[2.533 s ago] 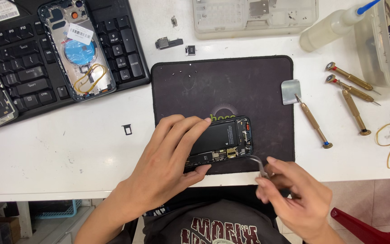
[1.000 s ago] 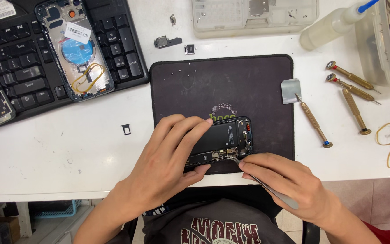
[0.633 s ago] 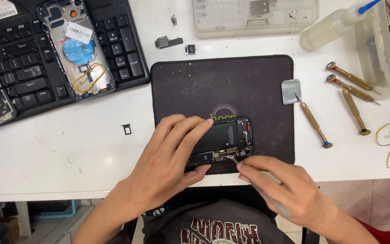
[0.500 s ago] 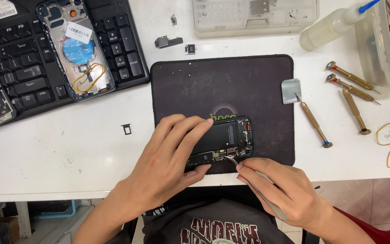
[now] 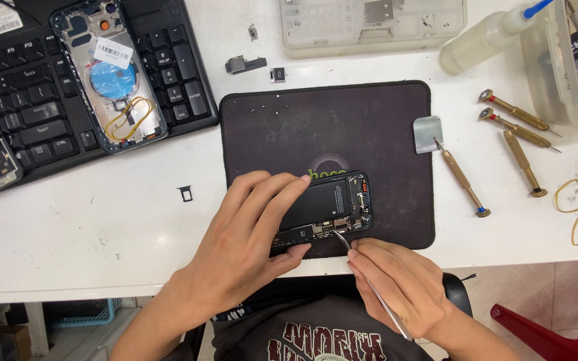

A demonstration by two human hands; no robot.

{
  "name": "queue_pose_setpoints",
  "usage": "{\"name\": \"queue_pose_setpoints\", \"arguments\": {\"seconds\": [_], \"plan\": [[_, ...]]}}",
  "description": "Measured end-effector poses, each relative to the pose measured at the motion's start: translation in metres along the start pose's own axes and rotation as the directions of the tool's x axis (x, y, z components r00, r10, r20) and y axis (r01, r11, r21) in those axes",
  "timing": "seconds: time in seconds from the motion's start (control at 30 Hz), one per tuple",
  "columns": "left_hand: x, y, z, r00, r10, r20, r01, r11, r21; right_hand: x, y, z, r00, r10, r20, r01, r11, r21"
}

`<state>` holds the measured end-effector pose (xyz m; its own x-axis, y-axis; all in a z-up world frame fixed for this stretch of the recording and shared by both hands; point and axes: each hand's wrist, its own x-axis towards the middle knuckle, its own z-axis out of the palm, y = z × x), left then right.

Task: The person uses a screwdriver and tweezers to remove screws and small components from a disassembled smartphone placed on a work mat. They place removed screws into a compartmentalized parts tray and continue unscrewing and prying internal parts.

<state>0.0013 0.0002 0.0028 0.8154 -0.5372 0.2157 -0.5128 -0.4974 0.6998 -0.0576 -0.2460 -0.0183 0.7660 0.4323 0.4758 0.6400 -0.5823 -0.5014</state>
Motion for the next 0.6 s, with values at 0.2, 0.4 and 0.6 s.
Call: {"name": "queue_pose_setpoints", "arguments": {"seconds": [0.2,0.4,0.6], "plan": [[-0.001,-0.001,0.002,1.000,-0.001,-0.009,0.001,1.000,-0.004,-0.006,-0.002,0.003,0.999,0.017,-0.028,-0.017,1.000,-0.011],[-0.003,-0.002,0.003,1.000,-0.005,-0.014,0.005,1.000,0.000,-0.024,0.003,0.010,0.995,0.058,-0.080,-0.056,0.998,0.022],[-0.003,-0.003,0.003,1.000,-0.001,-0.005,0.001,1.000,-0.004,-0.073,0.015,-0.009,0.898,0.366,-0.245,-0.320,0.924,0.208]]}}
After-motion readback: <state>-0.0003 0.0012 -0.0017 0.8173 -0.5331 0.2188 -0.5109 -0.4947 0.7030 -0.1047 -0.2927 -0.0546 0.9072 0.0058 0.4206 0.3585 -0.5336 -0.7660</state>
